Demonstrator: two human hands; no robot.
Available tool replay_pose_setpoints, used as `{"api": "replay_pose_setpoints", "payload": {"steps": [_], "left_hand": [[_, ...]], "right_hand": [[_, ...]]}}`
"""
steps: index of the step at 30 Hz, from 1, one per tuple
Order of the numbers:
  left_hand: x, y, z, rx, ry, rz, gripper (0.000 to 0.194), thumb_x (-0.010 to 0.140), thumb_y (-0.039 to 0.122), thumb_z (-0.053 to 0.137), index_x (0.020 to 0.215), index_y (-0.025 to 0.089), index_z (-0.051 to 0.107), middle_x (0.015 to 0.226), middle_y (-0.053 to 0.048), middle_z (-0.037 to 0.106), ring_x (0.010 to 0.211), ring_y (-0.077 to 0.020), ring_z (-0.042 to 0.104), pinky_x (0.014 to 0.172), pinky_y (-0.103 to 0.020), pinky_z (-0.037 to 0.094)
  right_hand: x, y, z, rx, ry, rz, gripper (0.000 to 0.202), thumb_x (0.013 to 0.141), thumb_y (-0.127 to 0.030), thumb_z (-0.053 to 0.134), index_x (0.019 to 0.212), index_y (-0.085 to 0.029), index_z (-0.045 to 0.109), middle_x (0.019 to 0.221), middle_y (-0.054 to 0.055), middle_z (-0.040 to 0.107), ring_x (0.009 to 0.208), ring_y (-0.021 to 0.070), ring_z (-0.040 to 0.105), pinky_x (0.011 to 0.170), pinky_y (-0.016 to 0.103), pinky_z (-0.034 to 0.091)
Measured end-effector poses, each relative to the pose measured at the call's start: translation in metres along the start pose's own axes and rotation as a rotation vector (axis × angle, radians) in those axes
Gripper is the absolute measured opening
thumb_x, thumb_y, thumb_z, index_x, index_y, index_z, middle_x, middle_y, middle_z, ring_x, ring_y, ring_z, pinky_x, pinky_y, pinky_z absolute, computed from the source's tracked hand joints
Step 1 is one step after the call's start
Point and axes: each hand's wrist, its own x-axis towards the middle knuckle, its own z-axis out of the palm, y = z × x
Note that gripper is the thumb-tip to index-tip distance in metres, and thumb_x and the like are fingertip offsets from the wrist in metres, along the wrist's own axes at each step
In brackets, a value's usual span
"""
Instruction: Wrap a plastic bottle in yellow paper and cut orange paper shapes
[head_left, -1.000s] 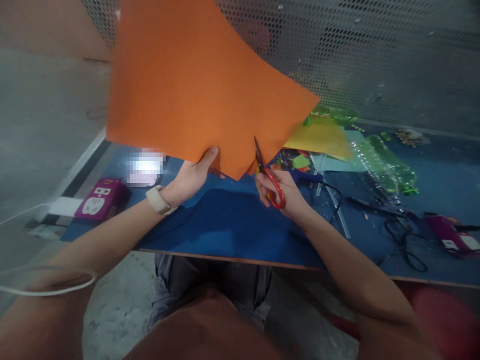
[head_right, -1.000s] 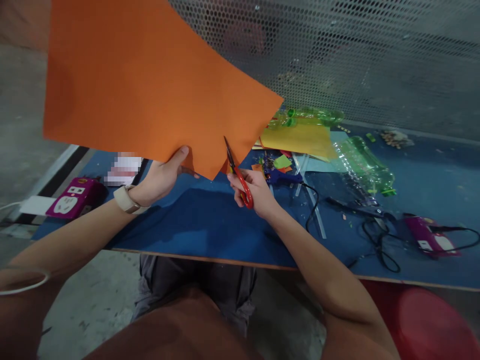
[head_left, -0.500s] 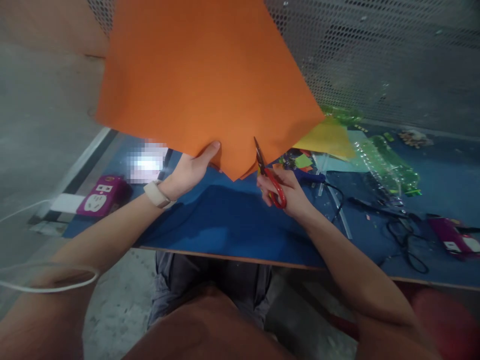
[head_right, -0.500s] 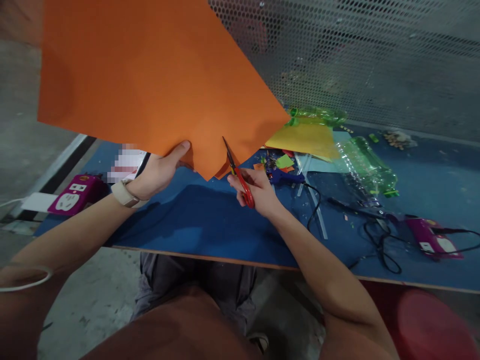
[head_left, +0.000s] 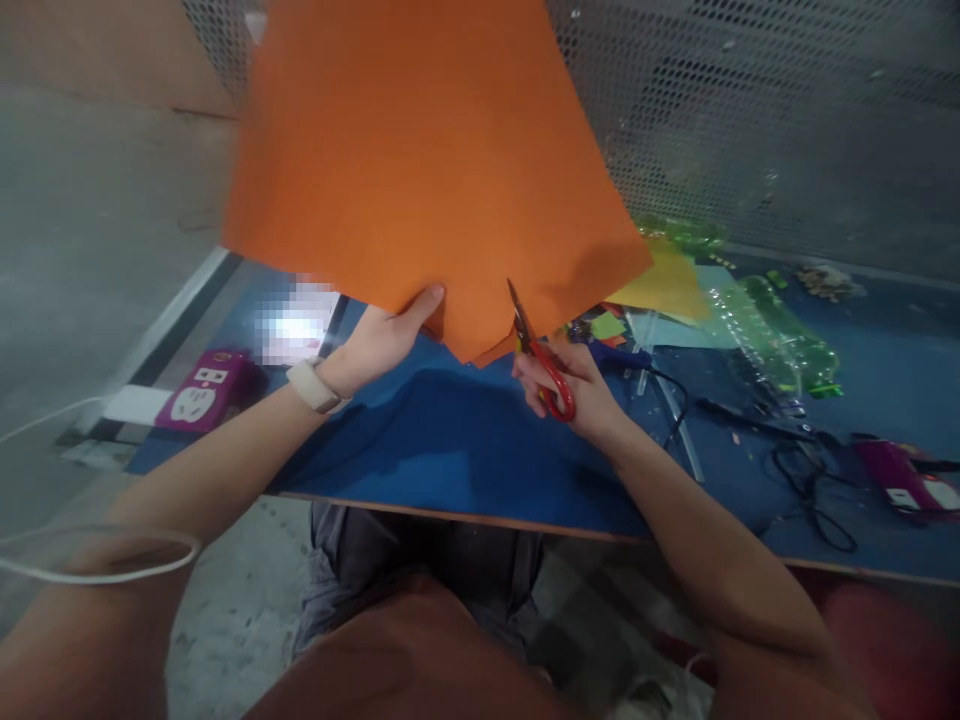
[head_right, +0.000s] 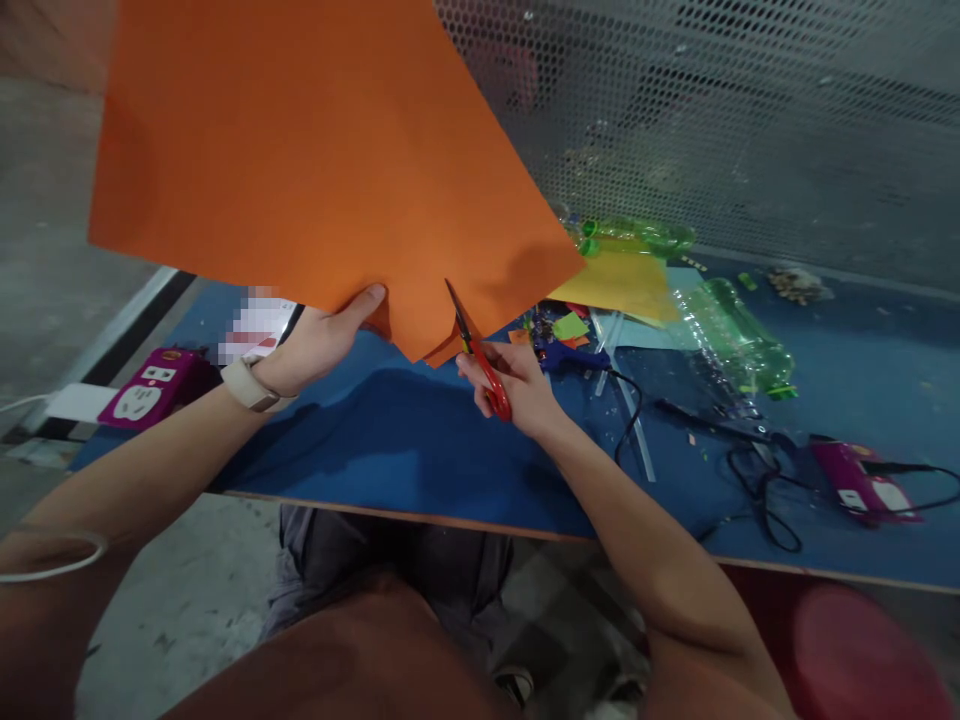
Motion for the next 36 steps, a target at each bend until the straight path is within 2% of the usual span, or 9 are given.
{"api": "replay_pose_setpoints", "payload": {"steps": [3, 8, 14, 21, 24, 28, 32, 36], "left_hand": [[0.000, 0.000, -0.001, -0.014, -0.030, -0.006, 0.060, 0.109, 0.080, 0.066, 0.113, 0.022, 0.080, 0.119, -0.011, 0.088, 0.132, -0.0355, 0.083, 0.120, -0.053, 0.069], [0.003, -0.001, -0.005, 0.049, -0.075, 0.037, 0.059, 0.109, 0.074, 0.069, 0.135, 0.023, 0.081, 0.144, -0.013, 0.085, 0.154, -0.0351, 0.071, 0.139, -0.053, 0.053], [0.003, -0.001, -0.007, 0.064, -0.065, 0.033, 0.059, 0.109, 0.078, 0.067, 0.132, 0.026, 0.082, 0.139, -0.013, 0.086, 0.150, -0.0354, 0.073, 0.138, -0.054, 0.053], [0.002, 0.008, -0.011, 0.085, -0.047, 0.047, 0.059, 0.109, 0.079, 0.066, 0.126, 0.024, 0.077, 0.134, -0.013, 0.087, 0.136, -0.0337, 0.080, 0.132, -0.050, 0.059], [0.002, 0.008, -0.010, 0.122, -0.005, 0.086, 0.063, 0.108, 0.082, 0.065, 0.126, 0.023, 0.077, 0.135, -0.015, 0.086, 0.137, -0.0352, 0.079, 0.132, -0.052, 0.059], [0.002, 0.009, -0.009, 0.119, -0.042, 0.132, 0.066, 0.109, 0.083, 0.062, 0.131, 0.023, 0.079, 0.138, -0.015, 0.085, 0.144, -0.0354, 0.076, 0.137, -0.055, 0.054], [0.002, 0.008, -0.008, 0.083, -0.115, 0.139, 0.070, 0.108, 0.086, 0.063, 0.133, 0.022, 0.078, 0.140, -0.015, 0.085, 0.144, -0.0341, 0.076, 0.137, -0.055, 0.055], [0.003, 0.005, -0.007, 0.058, -0.105, 0.119, 0.072, 0.107, 0.088, 0.063, 0.133, 0.022, 0.076, 0.140, -0.016, 0.084, 0.142, -0.0355, 0.077, 0.138, -0.057, 0.054]], "right_hand": [[0.001, 0.005, -0.001, 0.070, 0.004, 0.014, 0.055, 0.091, -0.070, 0.094, 0.080, -0.020, 0.075, 0.052, -0.005, 0.057, 0.039, 0.0115, 0.050, 0.043, 0.029, 0.036], [0.000, 0.005, 0.002, 0.102, 0.008, 0.034, 0.055, 0.088, -0.071, 0.097, 0.082, -0.019, 0.079, 0.059, -0.005, 0.056, 0.045, 0.0118, 0.053, 0.047, 0.030, 0.039], [0.000, 0.000, 0.004, 0.060, 0.001, 0.002, 0.056, 0.094, -0.076, 0.091, 0.086, -0.021, 0.080, 0.066, -0.002, 0.063, 0.053, 0.0122, 0.054, 0.053, 0.031, 0.044], [0.000, -0.003, 0.000, -0.021, -0.028, -0.007, 0.064, 0.092, -0.078, 0.092, 0.068, -0.024, 0.067, 0.050, -0.003, 0.054, 0.048, 0.0131, 0.048, 0.052, 0.032, 0.042], [-0.001, -0.001, 0.003, -0.028, -0.013, 0.012, 0.061, 0.090, -0.078, 0.093, 0.074, -0.023, 0.072, 0.049, -0.003, 0.056, 0.044, 0.0129, 0.049, 0.050, 0.032, 0.038], [-0.001, 0.004, 0.005, 0.052, 0.020, -0.003, 0.053, 0.093, -0.072, 0.093, 0.089, -0.020, 0.081, 0.056, -0.005, 0.057, 0.045, 0.0125, 0.050, 0.053, 0.033, 0.038], [-0.001, 0.008, 0.003, 0.076, -0.002, -0.024, 0.048, 0.097, -0.068, 0.091, 0.091, -0.021, 0.083, 0.059, -0.005, 0.056, 0.047, 0.0124, 0.051, 0.053, 0.033, 0.038], [-0.001, 0.006, 0.002, 0.030, 0.004, -0.021, 0.051, 0.095, -0.071, 0.093, 0.087, -0.021, 0.080, 0.056, -0.005, 0.056, 0.045, 0.0119, 0.049, 0.052, 0.033, 0.036]]}}
